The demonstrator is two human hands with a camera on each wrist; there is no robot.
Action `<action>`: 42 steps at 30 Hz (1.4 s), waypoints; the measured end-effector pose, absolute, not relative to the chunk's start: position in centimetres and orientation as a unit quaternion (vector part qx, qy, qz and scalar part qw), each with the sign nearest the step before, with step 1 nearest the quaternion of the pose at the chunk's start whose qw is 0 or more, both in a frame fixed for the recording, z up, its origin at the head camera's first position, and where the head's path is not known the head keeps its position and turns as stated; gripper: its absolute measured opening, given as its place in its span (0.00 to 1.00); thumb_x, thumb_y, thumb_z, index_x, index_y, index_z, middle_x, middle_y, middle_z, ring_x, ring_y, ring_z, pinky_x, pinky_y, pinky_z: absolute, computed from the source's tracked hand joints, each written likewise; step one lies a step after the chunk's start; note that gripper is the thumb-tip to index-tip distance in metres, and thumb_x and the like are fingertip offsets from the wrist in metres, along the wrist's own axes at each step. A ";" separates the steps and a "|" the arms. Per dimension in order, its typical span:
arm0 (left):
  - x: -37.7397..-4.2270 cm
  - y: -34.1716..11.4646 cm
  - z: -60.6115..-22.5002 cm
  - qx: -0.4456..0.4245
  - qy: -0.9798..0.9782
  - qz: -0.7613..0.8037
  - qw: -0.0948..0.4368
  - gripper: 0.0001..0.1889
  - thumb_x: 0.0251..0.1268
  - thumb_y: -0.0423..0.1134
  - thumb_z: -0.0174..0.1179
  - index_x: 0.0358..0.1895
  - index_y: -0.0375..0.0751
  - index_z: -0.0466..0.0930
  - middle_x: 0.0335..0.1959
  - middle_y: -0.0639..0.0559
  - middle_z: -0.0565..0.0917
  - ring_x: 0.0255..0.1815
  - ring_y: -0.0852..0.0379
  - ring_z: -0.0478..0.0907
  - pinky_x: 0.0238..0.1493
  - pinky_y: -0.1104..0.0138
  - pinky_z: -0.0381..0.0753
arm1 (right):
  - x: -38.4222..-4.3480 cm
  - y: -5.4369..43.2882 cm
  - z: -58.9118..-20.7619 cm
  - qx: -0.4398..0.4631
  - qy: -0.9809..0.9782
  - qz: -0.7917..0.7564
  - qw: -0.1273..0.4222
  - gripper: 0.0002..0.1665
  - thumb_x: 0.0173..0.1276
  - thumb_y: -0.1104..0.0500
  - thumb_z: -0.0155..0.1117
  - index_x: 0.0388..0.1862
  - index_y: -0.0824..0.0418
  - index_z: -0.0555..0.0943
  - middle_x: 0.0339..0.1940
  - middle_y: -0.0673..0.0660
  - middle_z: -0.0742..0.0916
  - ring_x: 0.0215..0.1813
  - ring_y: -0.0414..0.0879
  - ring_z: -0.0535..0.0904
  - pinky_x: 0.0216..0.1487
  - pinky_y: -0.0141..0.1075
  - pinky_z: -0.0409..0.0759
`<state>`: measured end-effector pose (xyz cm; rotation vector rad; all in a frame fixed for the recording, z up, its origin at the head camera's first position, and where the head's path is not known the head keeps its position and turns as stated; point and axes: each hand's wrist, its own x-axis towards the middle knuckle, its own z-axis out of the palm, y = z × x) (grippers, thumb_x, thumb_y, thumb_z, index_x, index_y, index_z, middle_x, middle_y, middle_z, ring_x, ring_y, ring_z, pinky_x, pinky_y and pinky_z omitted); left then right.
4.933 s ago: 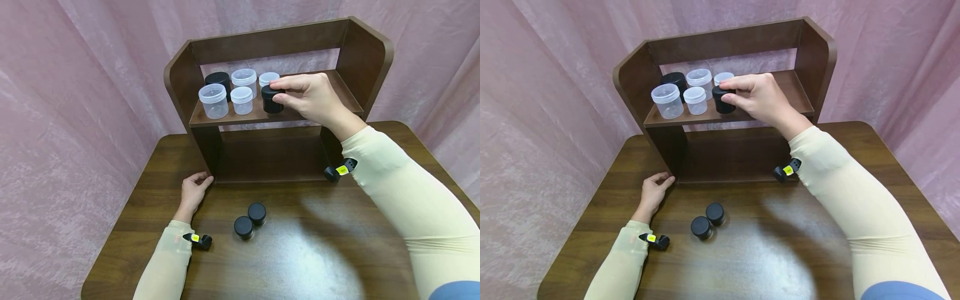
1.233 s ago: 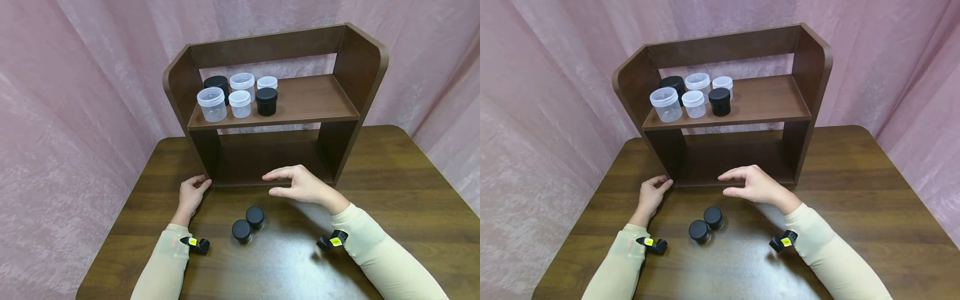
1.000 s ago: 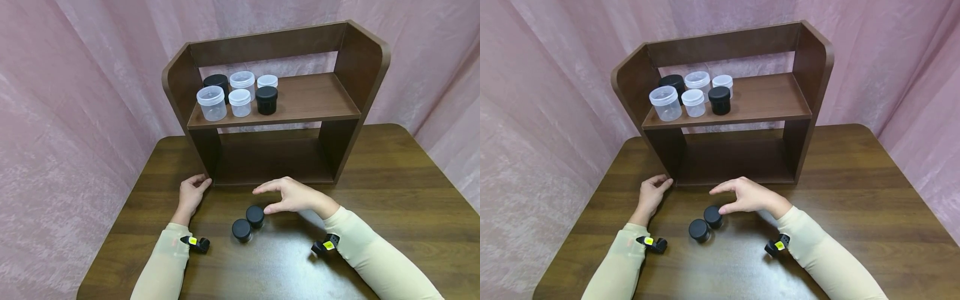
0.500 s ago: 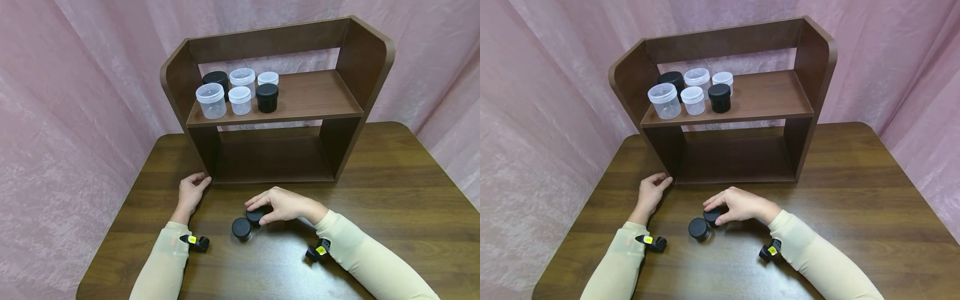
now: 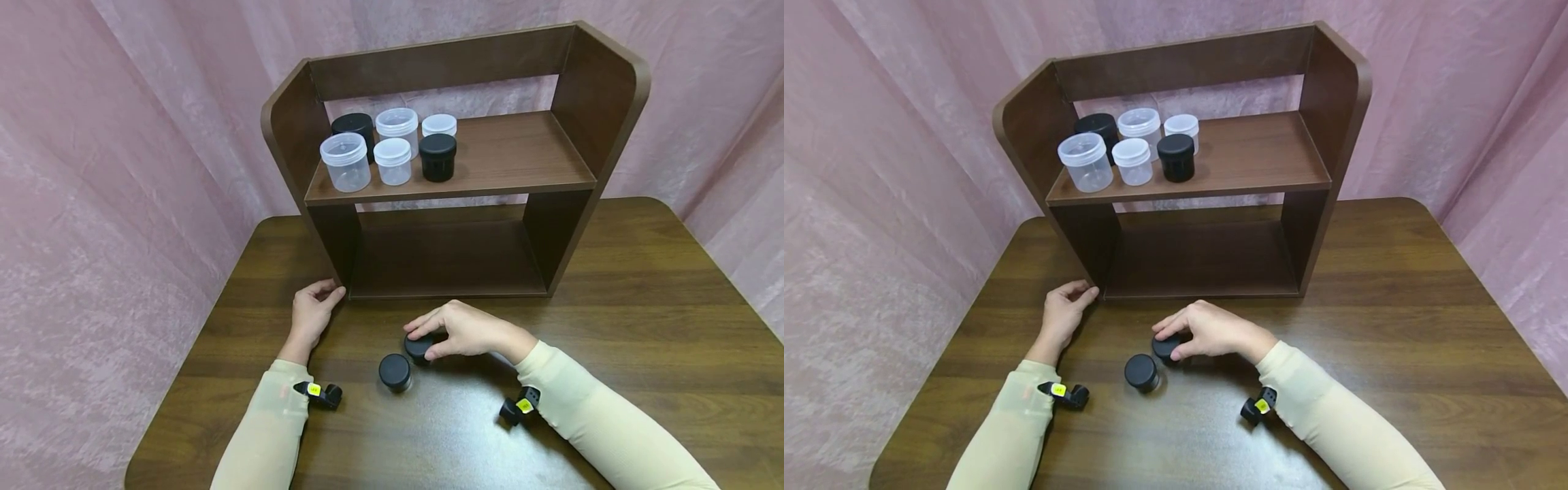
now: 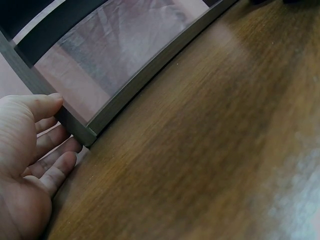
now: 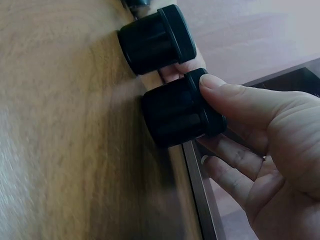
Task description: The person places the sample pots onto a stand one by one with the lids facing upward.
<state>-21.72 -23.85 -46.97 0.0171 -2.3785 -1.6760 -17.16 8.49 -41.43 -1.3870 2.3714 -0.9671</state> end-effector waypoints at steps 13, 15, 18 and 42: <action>-21.7 -23.7 -47.0 0.019 -0.813 -0.574 0.101 0.20 0.60 0.43 0.68 0.50 0.33 0.82 0.48 0.41 0.83 0.45 0.53 0.77 0.40 0.74 0.74 | -18.3 10.4 -41.4 -0.420 0.834 -0.339 0.116 0.23 0.58 0.57 0.74 0.54 0.54 0.84 0.60 0.47 0.81 0.64 0.42 0.73 0.60 0.42 0.71; -21.7 -23.8 -47.0 0.017 -0.812 -0.574 0.103 0.20 0.59 0.44 0.68 0.50 0.33 0.83 0.47 0.41 0.83 0.45 0.52 0.77 0.41 0.74 0.74 | -18.4 10.6 -41.4 -0.412 0.837 -0.341 0.115 0.23 0.58 0.57 0.74 0.54 0.54 0.84 0.60 0.48 0.81 0.64 0.43 0.72 0.60 0.43 0.71; -21.8 -23.8 -47.1 0.013 -0.813 -0.572 0.106 0.20 0.59 0.44 0.69 0.49 0.34 0.83 0.46 0.42 0.84 0.45 0.52 0.78 0.41 0.73 0.75 | -18.5 10.9 -41.4 -0.402 0.841 -0.345 0.114 0.23 0.58 0.56 0.74 0.55 0.54 0.83 0.60 0.48 0.81 0.64 0.44 0.72 0.58 0.43 0.71; -21.7 -23.9 -46.9 0.005 -0.803 -0.586 0.109 0.18 0.59 0.43 0.69 0.47 0.33 0.83 0.45 0.41 0.83 0.43 0.52 0.78 0.39 0.73 0.76 | -18.4 10.9 -41.3 -0.402 0.847 -0.334 0.092 0.23 0.59 0.54 0.73 0.55 0.53 0.84 0.60 0.48 0.81 0.63 0.42 0.74 0.57 0.42 0.74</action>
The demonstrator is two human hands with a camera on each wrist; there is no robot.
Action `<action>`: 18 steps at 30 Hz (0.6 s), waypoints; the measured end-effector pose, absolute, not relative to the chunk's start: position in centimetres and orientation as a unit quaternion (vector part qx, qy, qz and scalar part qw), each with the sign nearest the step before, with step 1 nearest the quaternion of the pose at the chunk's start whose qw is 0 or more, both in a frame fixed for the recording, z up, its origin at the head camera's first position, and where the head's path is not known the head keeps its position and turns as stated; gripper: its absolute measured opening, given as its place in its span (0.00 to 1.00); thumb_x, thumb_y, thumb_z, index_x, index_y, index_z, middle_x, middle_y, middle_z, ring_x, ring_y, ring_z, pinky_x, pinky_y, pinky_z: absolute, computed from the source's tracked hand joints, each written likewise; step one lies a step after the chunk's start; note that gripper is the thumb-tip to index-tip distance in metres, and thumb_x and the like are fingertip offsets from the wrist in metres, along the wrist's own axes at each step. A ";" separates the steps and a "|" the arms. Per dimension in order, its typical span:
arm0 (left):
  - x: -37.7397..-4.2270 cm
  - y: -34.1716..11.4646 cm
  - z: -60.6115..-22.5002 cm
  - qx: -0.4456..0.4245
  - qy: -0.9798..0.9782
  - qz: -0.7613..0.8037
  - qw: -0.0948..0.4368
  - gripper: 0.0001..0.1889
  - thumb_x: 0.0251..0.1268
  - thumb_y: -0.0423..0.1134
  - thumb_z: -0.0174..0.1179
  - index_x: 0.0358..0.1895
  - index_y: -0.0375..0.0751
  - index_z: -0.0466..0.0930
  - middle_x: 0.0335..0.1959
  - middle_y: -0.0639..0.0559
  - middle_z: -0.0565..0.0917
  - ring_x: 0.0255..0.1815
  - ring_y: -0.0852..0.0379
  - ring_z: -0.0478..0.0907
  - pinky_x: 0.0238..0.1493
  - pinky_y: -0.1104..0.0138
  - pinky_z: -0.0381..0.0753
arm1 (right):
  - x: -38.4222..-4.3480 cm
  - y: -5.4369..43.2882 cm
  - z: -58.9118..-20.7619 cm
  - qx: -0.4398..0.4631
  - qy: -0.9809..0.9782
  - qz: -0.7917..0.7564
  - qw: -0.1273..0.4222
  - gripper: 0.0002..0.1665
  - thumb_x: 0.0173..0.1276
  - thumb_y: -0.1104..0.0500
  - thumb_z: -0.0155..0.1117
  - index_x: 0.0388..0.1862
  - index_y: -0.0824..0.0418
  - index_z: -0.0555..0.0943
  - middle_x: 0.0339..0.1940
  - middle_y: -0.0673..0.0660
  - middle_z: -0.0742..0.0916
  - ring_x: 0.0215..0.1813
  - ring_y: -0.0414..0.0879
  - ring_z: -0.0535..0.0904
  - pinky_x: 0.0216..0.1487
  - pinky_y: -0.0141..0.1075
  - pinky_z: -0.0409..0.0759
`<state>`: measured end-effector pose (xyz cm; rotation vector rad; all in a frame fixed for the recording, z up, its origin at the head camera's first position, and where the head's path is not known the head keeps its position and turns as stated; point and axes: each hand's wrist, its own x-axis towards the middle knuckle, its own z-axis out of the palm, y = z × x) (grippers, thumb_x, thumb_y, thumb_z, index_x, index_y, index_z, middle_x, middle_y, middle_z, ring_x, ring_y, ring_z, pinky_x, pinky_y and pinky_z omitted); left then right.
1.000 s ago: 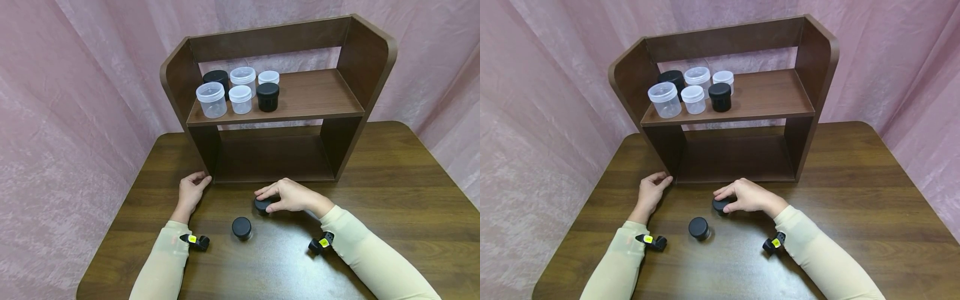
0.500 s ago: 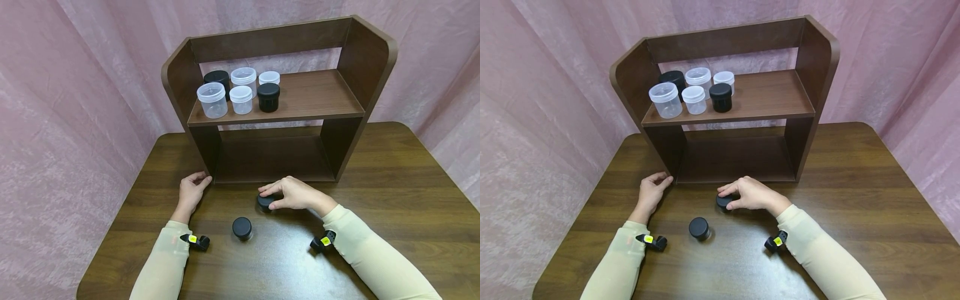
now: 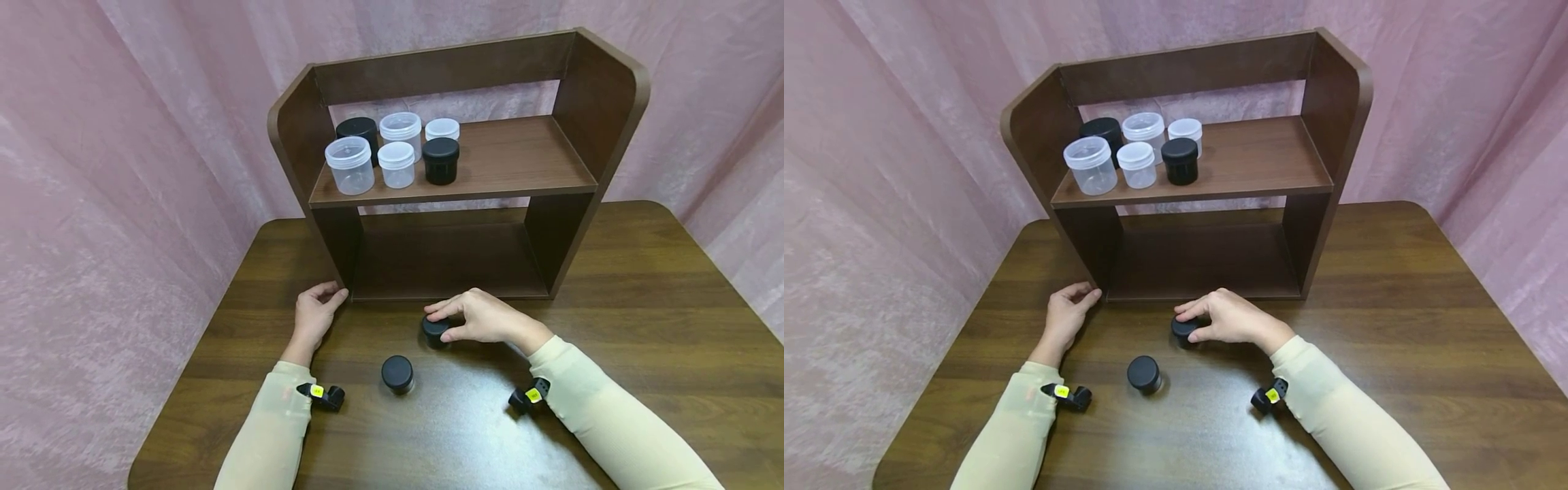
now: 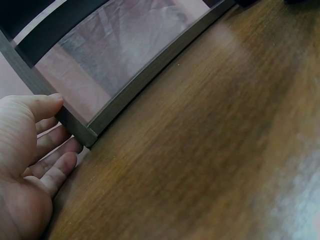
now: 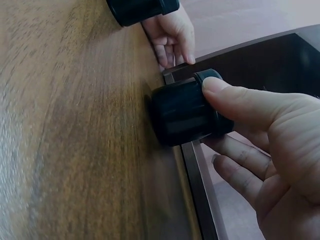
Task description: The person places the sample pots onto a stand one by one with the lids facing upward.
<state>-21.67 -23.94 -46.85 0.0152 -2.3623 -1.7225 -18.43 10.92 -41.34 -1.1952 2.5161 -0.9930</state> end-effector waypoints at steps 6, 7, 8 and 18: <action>-21.6 -23.8 -46.8 0.005 -0.803 -0.585 0.110 0.18 0.59 0.42 0.69 0.47 0.32 0.83 0.45 0.41 0.83 0.44 0.52 0.78 0.39 0.73 0.76 | -18.6 11.0 -41.7 -0.406 0.842 -0.346 0.083 0.19 0.63 0.53 0.69 0.54 0.52 0.84 0.58 0.44 0.82 0.61 0.41 0.75 0.52 0.39 0.76; -21.6 -23.8 -46.8 0.005 -0.803 -0.585 0.110 0.18 0.59 0.42 0.69 0.47 0.32 0.83 0.45 0.41 0.83 0.44 0.52 0.78 0.40 0.73 0.76 | -18.6 10.9 -41.7 -0.407 0.840 -0.349 0.080 0.19 0.64 0.53 0.68 0.54 0.53 0.84 0.57 0.44 0.82 0.61 0.41 0.76 0.52 0.39 0.77; -21.6 -23.8 -46.9 0.005 -0.804 -0.585 0.110 0.18 0.59 0.42 0.69 0.48 0.32 0.83 0.45 0.41 0.83 0.44 0.51 0.78 0.40 0.73 0.76 | -18.6 10.9 -41.8 -0.406 0.840 -0.352 0.078 0.18 0.64 0.53 0.68 0.53 0.53 0.84 0.57 0.44 0.82 0.60 0.41 0.76 0.52 0.38 0.77; -21.7 -23.9 -46.9 0.004 -0.806 -0.582 0.108 0.19 0.59 0.44 0.69 0.48 0.33 0.83 0.45 0.41 0.83 0.44 0.52 0.78 0.40 0.73 0.76 | -18.8 11.0 -42.0 -0.409 0.834 -0.368 0.034 0.18 0.65 0.50 0.66 0.52 0.53 0.85 0.52 0.44 0.85 0.56 0.39 0.79 0.52 0.37 0.78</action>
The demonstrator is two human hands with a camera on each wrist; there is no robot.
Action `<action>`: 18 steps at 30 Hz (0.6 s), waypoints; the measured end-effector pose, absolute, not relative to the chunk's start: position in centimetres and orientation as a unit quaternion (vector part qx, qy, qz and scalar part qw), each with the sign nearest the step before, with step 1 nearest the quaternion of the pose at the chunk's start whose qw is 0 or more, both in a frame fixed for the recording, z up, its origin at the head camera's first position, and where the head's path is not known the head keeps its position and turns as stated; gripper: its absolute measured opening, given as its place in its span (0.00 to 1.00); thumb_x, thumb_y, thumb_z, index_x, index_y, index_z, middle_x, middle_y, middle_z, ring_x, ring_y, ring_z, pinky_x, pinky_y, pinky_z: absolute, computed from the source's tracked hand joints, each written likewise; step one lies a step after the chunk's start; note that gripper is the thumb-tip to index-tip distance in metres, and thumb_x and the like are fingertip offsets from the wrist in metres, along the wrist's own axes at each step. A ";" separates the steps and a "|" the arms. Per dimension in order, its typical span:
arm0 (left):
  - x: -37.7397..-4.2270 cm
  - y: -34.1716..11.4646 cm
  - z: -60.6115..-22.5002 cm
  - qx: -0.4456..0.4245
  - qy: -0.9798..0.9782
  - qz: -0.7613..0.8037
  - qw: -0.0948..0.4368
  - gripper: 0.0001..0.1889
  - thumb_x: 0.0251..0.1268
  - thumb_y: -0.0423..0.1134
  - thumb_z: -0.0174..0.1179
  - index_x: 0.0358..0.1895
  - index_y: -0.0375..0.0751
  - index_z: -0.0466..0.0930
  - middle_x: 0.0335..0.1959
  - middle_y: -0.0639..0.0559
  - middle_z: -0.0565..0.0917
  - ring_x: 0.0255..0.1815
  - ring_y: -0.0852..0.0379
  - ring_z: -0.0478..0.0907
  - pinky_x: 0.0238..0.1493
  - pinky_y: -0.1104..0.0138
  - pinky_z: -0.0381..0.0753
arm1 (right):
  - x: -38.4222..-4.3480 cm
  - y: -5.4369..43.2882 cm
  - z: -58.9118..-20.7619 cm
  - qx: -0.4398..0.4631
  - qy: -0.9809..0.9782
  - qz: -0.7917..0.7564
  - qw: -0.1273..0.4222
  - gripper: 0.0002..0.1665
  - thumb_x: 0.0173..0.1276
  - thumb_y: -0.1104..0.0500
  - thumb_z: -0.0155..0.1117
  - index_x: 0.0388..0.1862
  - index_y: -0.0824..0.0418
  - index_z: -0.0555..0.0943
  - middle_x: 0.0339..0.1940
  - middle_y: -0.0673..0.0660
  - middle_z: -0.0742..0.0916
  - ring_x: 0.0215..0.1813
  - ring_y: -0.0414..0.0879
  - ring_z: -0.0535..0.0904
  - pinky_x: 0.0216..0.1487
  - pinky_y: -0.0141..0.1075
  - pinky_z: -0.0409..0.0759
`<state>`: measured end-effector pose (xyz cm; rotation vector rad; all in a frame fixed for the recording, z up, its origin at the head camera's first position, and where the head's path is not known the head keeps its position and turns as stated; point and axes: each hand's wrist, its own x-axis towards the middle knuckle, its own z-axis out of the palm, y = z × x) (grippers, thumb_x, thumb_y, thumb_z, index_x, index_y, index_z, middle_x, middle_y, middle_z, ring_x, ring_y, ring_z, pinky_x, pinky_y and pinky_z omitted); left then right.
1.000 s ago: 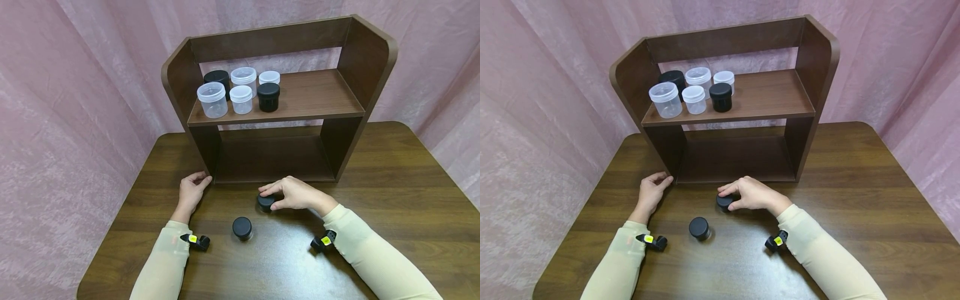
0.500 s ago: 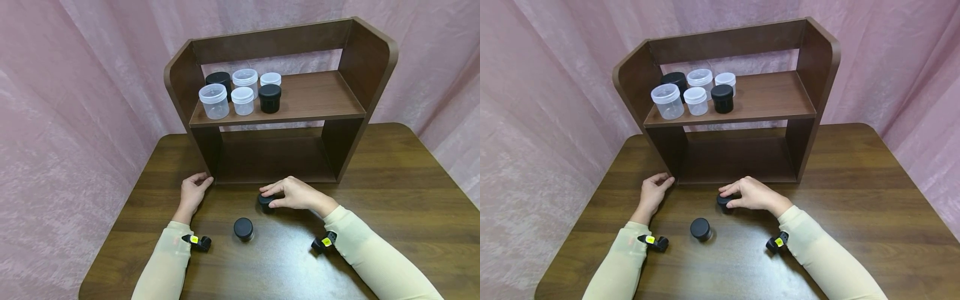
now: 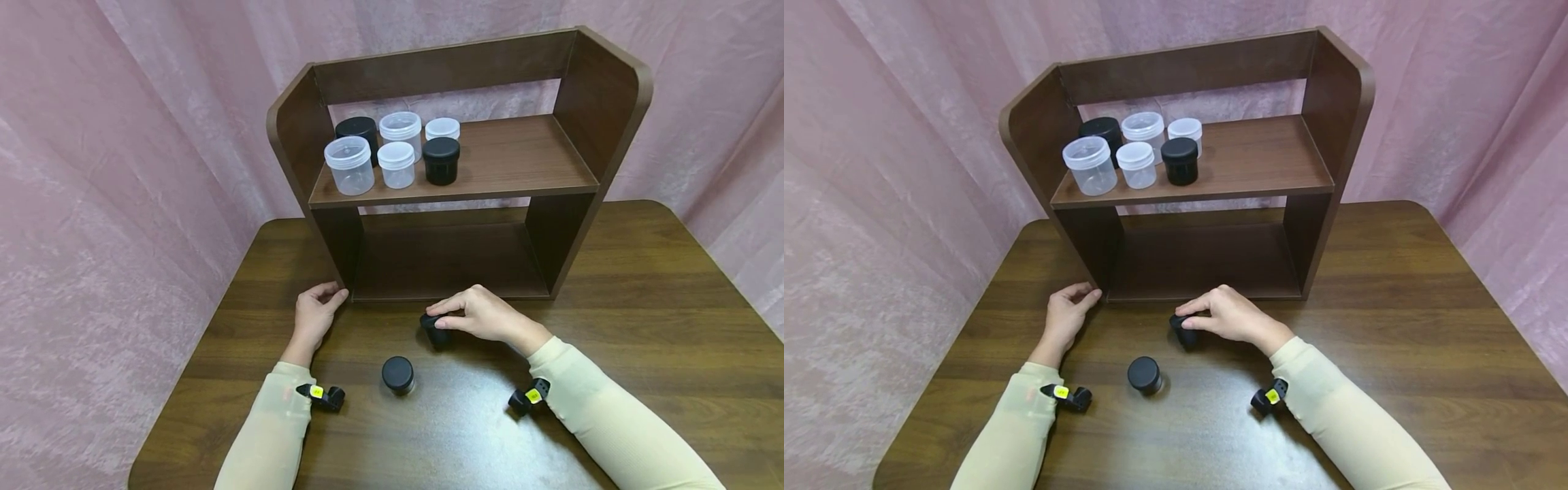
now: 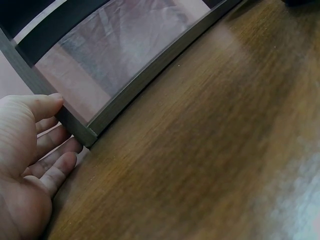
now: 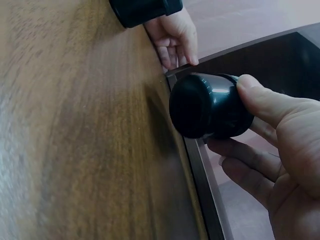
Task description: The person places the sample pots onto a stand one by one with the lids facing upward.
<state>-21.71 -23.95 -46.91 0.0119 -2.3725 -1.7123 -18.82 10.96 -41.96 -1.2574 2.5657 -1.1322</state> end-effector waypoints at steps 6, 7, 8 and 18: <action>-21.7 -23.9 -47.0 0.006 -0.808 -0.580 0.108 0.20 0.59 0.45 0.68 0.48 0.33 0.83 0.46 0.41 0.83 0.45 0.51 0.78 0.40 0.73 0.75 | -18.9 11.3 -41.8 -0.409 0.829 -0.381 0.016 0.19 0.65 0.49 0.66 0.52 0.54 0.85 0.50 0.44 0.86 0.55 0.40 0.80 0.52 0.38 0.78; -21.7 -23.9 -47.0 0.007 -0.808 -0.579 0.107 0.20 0.60 0.45 0.68 0.49 0.33 0.83 0.46 0.41 0.83 0.45 0.51 0.78 0.40 0.73 0.75 | -18.9 11.3 -41.7 -0.408 0.830 -0.381 0.015 0.19 0.65 0.49 0.66 0.52 0.54 0.85 0.50 0.44 0.86 0.55 0.40 0.80 0.52 0.38 0.78; -21.7 -23.9 -47.0 0.007 -0.809 -0.578 0.106 0.20 0.60 0.45 0.68 0.49 0.33 0.83 0.47 0.41 0.83 0.45 0.51 0.78 0.41 0.73 0.76 | -18.9 11.3 -41.7 -0.407 0.830 -0.381 0.014 0.19 0.65 0.49 0.66 0.52 0.55 0.85 0.50 0.44 0.86 0.55 0.40 0.80 0.53 0.38 0.78; -21.5 -23.7 -46.8 0.011 -0.811 -0.575 0.102 0.21 0.59 0.45 0.68 0.50 0.33 0.82 0.48 0.41 0.83 0.47 0.51 0.78 0.41 0.74 0.76 | -18.5 11.5 -40.8 -0.409 0.817 -0.406 -0.006 0.17 0.67 0.51 0.65 0.51 0.56 0.85 0.49 0.45 0.86 0.53 0.39 0.81 0.52 0.38 0.78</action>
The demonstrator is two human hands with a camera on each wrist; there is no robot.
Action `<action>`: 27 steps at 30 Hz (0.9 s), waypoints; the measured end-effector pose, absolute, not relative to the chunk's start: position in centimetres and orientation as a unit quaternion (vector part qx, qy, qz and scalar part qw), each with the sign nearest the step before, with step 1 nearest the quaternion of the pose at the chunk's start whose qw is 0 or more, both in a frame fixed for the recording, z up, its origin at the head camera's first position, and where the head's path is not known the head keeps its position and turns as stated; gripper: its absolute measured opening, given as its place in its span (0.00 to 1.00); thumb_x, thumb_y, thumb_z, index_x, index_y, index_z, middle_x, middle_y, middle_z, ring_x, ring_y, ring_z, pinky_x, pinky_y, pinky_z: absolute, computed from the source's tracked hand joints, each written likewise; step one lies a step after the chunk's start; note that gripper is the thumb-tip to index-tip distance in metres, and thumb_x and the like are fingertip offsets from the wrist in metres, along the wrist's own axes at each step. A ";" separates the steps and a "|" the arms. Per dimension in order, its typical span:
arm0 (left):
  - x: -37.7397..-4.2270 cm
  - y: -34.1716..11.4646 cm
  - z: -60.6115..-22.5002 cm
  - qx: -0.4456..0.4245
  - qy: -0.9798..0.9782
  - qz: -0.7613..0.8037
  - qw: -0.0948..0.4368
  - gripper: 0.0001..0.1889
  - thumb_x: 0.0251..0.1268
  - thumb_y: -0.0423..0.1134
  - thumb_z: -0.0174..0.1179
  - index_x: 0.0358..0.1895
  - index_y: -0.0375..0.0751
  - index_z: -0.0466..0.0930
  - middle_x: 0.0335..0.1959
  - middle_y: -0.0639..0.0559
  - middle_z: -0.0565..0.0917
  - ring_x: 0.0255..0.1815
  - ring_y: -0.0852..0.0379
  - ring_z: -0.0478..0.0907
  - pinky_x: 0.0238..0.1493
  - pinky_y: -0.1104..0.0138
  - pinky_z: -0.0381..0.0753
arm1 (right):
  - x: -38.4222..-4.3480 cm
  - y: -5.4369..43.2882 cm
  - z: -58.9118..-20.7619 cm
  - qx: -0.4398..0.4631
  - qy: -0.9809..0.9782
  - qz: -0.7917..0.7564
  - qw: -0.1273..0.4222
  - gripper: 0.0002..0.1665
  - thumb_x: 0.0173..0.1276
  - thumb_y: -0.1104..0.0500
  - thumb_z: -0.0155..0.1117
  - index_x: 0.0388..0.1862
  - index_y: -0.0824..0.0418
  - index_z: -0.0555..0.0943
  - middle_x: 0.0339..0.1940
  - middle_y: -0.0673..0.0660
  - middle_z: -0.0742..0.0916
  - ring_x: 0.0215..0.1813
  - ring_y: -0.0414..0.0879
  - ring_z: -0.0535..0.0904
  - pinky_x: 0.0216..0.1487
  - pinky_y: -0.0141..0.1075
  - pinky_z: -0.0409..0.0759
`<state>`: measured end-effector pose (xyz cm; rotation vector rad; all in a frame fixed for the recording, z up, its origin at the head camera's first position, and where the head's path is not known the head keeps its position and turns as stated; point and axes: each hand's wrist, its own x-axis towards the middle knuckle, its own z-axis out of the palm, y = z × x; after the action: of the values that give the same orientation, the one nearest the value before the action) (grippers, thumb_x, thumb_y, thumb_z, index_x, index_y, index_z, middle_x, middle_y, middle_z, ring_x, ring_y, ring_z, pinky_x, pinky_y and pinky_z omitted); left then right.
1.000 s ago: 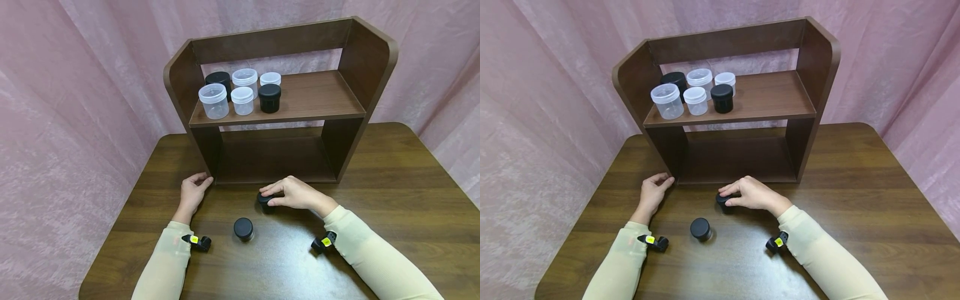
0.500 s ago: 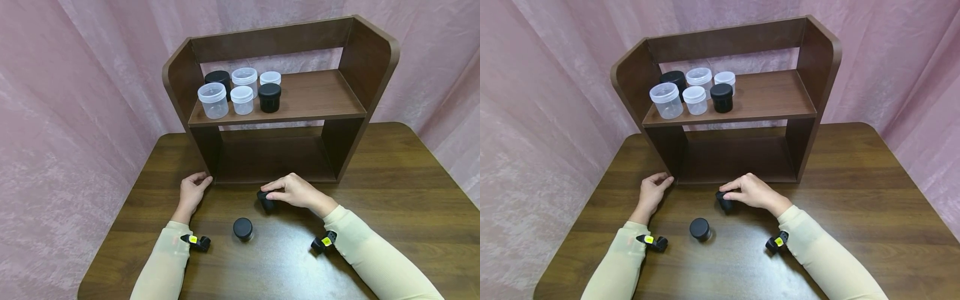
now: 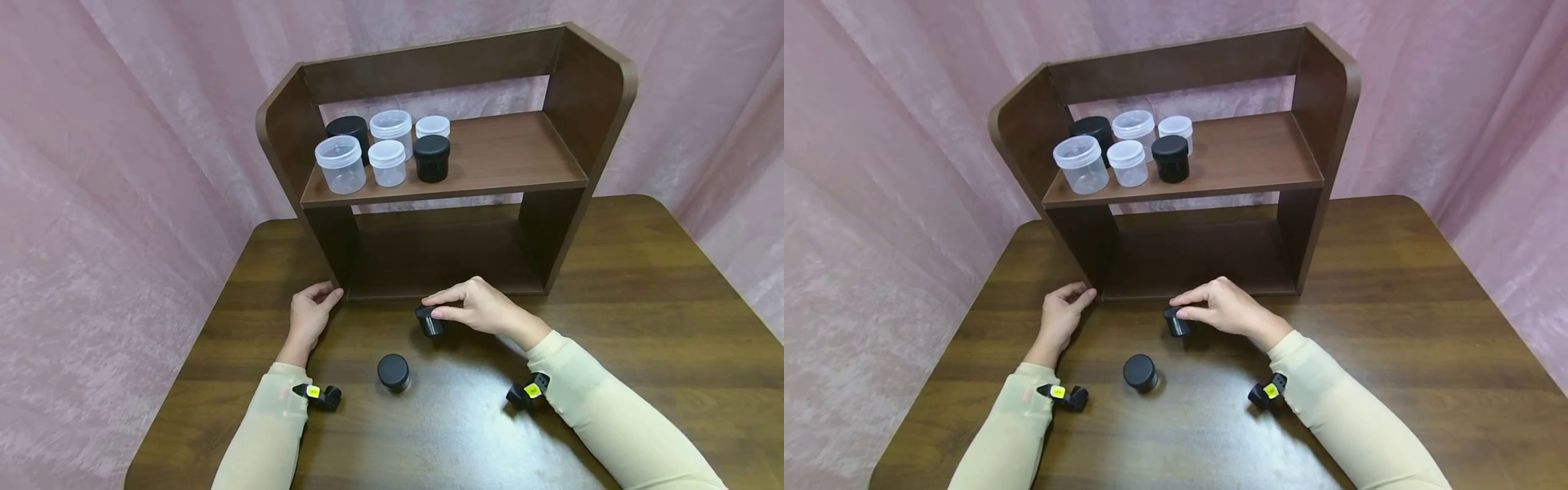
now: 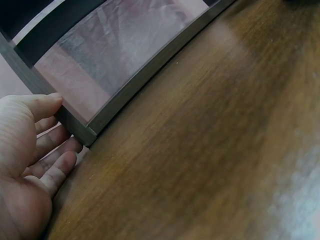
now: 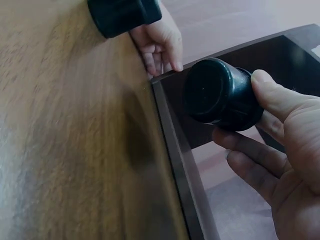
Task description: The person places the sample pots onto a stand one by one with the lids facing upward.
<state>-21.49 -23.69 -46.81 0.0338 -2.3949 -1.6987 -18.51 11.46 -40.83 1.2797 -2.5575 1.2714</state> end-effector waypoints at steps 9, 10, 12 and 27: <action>-20.3 -22.9 -44.7 0.010 -0.823 -0.560 0.094 0.18 0.63 0.36 0.65 0.52 0.27 0.80 0.50 0.35 0.82 0.48 0.48 0.77 0.40 0.77 0.74 | -17.7 11.5 -39.0 0.425 -0.787 0.445 0.052 0.15 0.64 0.58 0.68 0.49 0.59 0.86 0.47 0.48 0.87 0.51 0.41 0.82 0.50 0.36 0.79; -20.6 -23.1 -45.2 0.011 -0.821 -0.563 0.094 0.18 0.63 0.37 0.65 0.52 0.28 0.80 0.50 0.36 0.82 0.48 0.48 0.77 0.40 0.77 0.74 | -17.6 11.6 -38.7 0.428 -0.783 0.447 0.059 0.15 0.64 0.59 0.68 0.49 0.59 0.86 0.47 0.49 0.87 0.51 0.42 0.83 0.50 0.37 0.79; -21.2 -23.6 -46.2 0.015 -0.816 -0.570 0.093 0.19 0.62 0.40 0.66 0.52 0.30 0.81 0.50 0.38 0.82 0.49 0.49 0.77 0.40 0.76 0.74 | -17.5 11.7 -38.2 0.430 -0.780 0.449 0.069 0.15 0.63 0.60 0.69 0.49 0.58 0.86 0.47 0.49 0.87 0.51 0.42 0.83 0.50 0.36 0.79; -21.6 -24.0 -46.9 0.006 -0.811 -0.575 0.107 0.19 0.59 0.45 0.68 0.48 0.34 0.83 0.46 0.42 0.83 0.44 0.52 0.78 0.39 0.72 0.76 | -17.1 14.3 -33.6 0.431 -0.760 0.458 0.164 0.20 0.56 0.73 0.70 0.49 0.64 0.85 0.48 0.56 0.87 0.51 0.42 0.83 0.50 0.29 0.77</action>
<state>-21.62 -23.96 -46.90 0.0178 -2.3889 -1.6921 -17.15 14.26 -33.62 1.2287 -2.1673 1.3055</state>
